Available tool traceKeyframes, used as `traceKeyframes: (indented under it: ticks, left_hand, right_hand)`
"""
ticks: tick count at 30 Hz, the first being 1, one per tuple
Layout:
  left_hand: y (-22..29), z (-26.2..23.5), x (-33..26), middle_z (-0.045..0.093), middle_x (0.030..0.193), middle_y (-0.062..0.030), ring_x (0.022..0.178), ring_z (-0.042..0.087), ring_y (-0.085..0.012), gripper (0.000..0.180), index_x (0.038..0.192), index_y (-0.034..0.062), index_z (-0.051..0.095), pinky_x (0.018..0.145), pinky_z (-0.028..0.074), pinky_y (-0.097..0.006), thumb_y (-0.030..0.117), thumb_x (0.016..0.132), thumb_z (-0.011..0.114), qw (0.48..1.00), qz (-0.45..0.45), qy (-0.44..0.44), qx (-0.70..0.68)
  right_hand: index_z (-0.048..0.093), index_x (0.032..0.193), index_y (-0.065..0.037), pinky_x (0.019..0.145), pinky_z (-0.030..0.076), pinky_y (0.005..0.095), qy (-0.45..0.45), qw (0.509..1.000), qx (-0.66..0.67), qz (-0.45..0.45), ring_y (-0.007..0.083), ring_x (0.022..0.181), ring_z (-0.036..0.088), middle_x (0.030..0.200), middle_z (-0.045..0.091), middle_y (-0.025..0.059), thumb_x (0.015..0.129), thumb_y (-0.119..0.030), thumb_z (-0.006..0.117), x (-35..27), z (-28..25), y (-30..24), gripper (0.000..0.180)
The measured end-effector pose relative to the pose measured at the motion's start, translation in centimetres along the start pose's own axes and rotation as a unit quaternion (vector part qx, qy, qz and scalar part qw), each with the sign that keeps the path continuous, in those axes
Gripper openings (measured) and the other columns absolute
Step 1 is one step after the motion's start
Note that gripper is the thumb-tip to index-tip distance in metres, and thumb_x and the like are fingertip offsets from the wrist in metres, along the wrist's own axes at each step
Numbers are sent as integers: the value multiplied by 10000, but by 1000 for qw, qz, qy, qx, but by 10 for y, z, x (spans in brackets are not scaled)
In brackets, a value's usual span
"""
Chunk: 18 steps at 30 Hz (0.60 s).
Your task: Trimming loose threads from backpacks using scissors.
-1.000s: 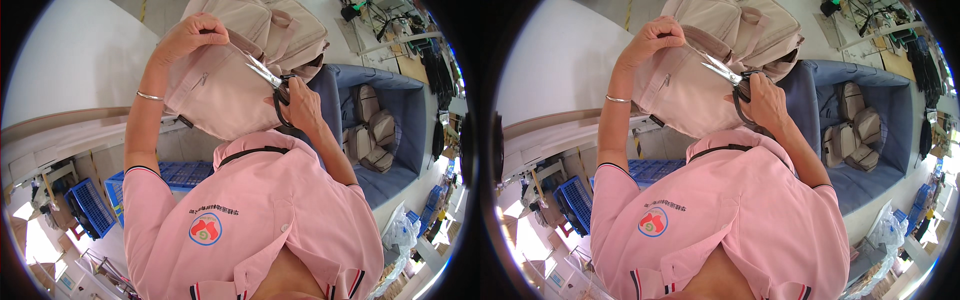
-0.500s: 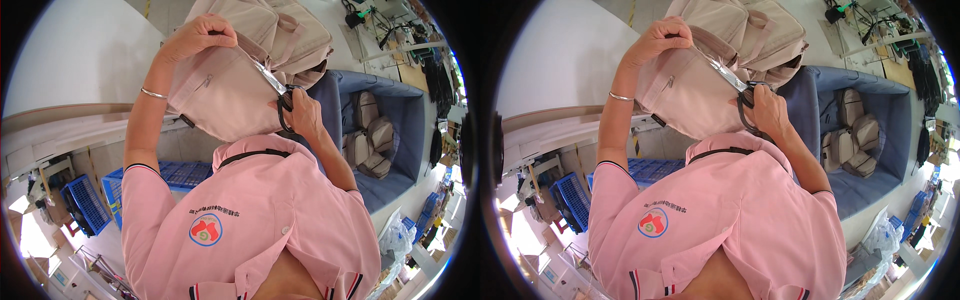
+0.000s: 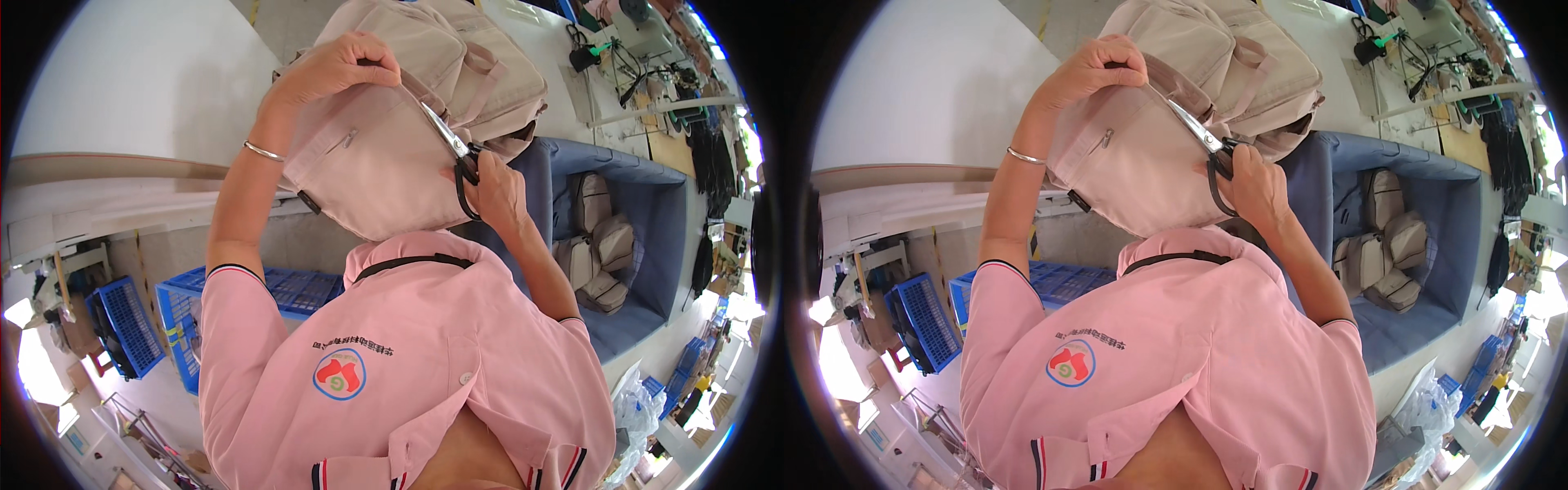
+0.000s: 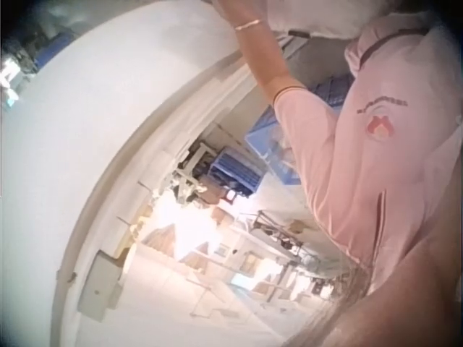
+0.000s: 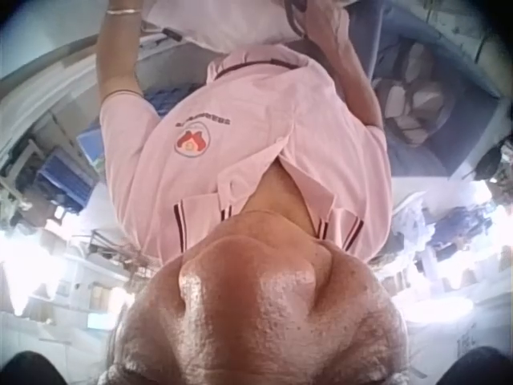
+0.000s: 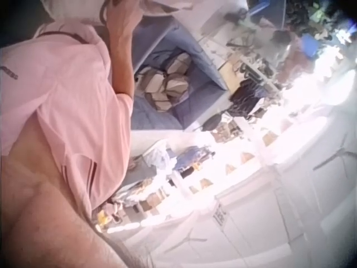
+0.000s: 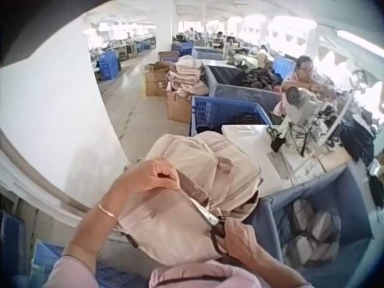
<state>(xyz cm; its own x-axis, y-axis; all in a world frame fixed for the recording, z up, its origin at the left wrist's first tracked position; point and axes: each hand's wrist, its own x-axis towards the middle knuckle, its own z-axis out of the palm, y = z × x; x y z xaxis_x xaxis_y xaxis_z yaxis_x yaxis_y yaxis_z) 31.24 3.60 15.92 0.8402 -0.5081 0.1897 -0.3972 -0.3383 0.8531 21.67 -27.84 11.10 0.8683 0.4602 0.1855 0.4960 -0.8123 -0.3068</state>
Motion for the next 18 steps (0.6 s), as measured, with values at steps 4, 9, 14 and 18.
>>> traceKeyframes:
  ticks: [4, 9, 14, 18]
  left_hand:
    - [4, 3, -5, 646, 860, 27, 900, 530, -130, 113, 827, 75, 712, 955, 389, -280, 183, 854, 730, 998, -23, 14, 64]
    - [7, 36, -20, 675, 1048, -50, 1121, 580, -209, 283, 1056, 94, 722, 979, 441, -354, 285, 847, 737, 930, 27, 292, 222]
    - [-20, 119, -108, 623, 1129, -108, 1063, 557, -236, 366, 1145, -5, 649, 981, 430, -354, 251, 893, 719, 705, -219, 664, 120]
    - [-89, 252, -195, 629, 958, -21, 895, 581, -154, 395, 1210, -3, 591, 861, 493, -333, 222, 913, 721, 590, -318, 718, -190]
  right_hand:
    - [524, 795, -15, 553, 480, 423, -15, 998, 38, 41, 358, 626, 627, 688, 615, 154, 846, -416, 742, 3, 4, 4, 459]
    - [538, 758, 5, 560, 443, 415, -5, 995, 78, 62, 356, 587, 579, 646, 579, 179, 866, -321, 738, 14, 26, 33, 397]
    - [640, 819, 29, 638, 472, 445, -88, 966, 201, 138, 403, 682, 634, 710, 631, 239, 880, -393, 691, 22, 29, 52, 429]
    - [634, 820, 40, 624, 473, 417, -133, 964, 193, 122, 322, 645, 651, 658, 623, 203, 915, -367, 663, 23, 41, 56, 419]
